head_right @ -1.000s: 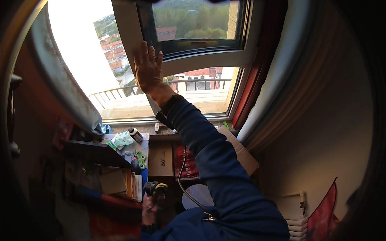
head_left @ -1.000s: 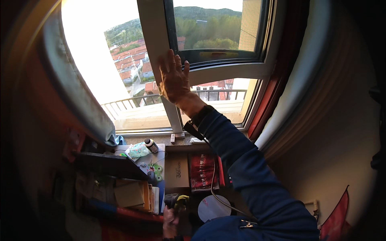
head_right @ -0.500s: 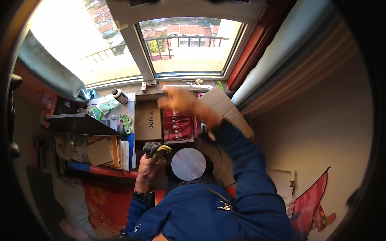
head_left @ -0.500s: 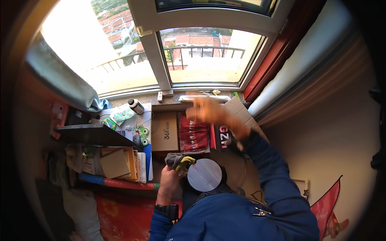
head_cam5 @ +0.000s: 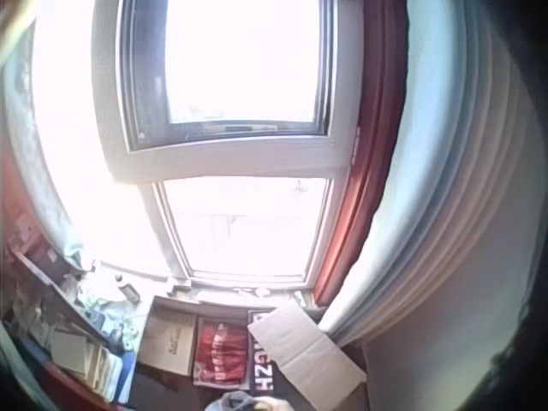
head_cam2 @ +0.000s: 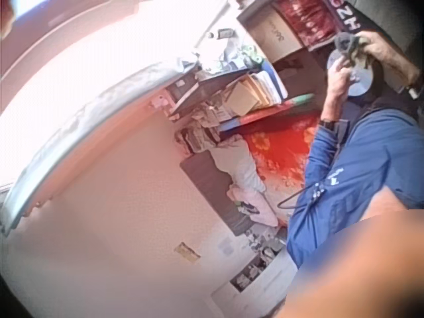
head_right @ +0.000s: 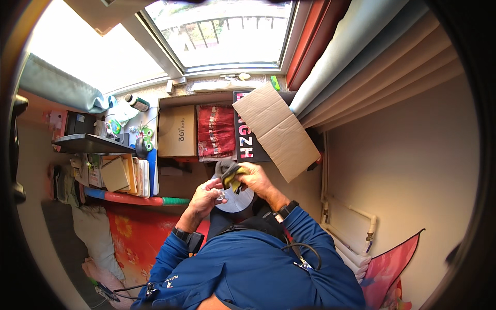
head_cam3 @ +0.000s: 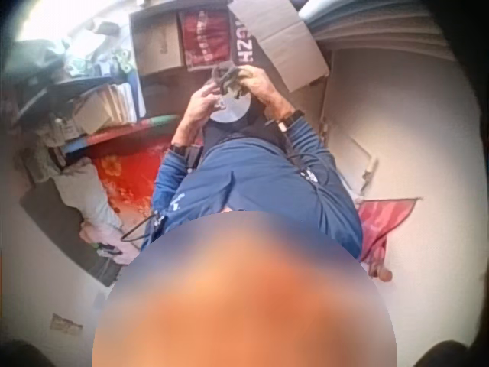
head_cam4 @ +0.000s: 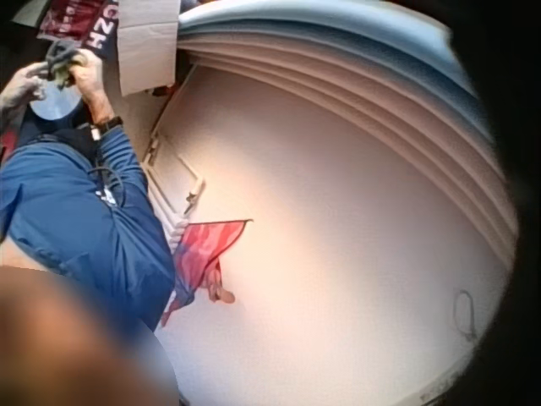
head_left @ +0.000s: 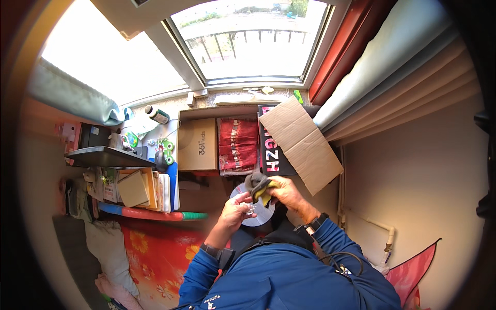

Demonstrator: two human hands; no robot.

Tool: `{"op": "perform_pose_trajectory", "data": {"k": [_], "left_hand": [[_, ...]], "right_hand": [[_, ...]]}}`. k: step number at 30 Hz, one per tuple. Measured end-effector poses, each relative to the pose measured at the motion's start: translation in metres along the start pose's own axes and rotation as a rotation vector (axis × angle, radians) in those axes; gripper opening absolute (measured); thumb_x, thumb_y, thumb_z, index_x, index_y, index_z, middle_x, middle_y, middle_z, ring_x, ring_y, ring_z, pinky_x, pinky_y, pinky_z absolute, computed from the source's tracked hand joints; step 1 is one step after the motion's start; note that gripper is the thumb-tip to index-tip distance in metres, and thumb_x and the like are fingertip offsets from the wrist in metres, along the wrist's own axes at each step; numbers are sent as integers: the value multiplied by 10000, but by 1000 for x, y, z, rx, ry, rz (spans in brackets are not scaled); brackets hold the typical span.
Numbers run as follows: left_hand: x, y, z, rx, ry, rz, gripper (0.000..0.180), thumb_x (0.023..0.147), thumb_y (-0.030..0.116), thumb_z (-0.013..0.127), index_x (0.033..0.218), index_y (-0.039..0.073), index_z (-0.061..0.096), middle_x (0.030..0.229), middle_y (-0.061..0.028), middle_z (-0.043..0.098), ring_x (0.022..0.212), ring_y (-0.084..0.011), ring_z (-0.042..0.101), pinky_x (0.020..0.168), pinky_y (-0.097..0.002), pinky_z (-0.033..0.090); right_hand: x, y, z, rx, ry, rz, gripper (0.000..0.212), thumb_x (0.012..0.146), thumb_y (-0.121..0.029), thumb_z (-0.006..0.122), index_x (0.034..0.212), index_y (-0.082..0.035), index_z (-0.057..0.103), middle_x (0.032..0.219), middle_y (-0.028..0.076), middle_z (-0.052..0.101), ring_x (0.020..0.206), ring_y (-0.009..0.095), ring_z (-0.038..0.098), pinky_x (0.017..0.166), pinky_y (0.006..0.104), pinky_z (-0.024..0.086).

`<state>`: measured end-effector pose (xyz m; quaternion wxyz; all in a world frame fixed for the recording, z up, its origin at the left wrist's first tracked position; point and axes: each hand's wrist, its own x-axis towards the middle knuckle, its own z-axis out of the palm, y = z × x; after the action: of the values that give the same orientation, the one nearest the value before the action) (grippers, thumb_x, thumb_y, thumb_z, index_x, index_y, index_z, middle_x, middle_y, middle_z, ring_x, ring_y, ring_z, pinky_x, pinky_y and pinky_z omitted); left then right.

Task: The person sits on the floor and uses a screwdriver to tighten screws on the window frame. They then wipe the frame with a cloth and continue adjusting screws.

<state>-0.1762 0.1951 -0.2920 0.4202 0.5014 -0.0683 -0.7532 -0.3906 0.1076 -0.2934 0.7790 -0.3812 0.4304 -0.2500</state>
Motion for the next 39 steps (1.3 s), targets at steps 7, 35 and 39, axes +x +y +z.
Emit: {"op": "perform_pose_trajectory", "data": {"k": [7, 35, 39], "left_hand": [[47, 1, 42, -33, -69, 94, 339, 896, -61, 584, 1230, -3, 594, 1112, -117, 647, 951, -202, 660, 830, -423, 619], [-9, -43, 39, -441, -103, 323, 271, 874, 11, 667, 1142, -9, 632, 1022, -78, 664, 907, -190, 684, 892, -380, 583], [-36, -58, 17, -474, -29, 354, 259, 881, -6, 643, 1139, -3, 628, 1004, -81, 656, 898, -177, 673, 861, -362, 592]], "right_hand": [[24, -62, -99, 276, 17, -242, 216, 979, -121, 590, 1165, -24, 643, 1002, 77, 724, 783, 141, 701, 581, 252, 570], [-25, 35, -68, -298, -137, 270, 380, 890, -68, 700, 1241, 17, 581, 970, 106, 664, 779, 179, 679, 688, 298, 587], [-24, 5, 0, -296, -519, 273, 335, 973, -156, 648, 1263, 2, 591, 1044, 102, 694, 885, 167, 701, 759, 287, 578]]}}
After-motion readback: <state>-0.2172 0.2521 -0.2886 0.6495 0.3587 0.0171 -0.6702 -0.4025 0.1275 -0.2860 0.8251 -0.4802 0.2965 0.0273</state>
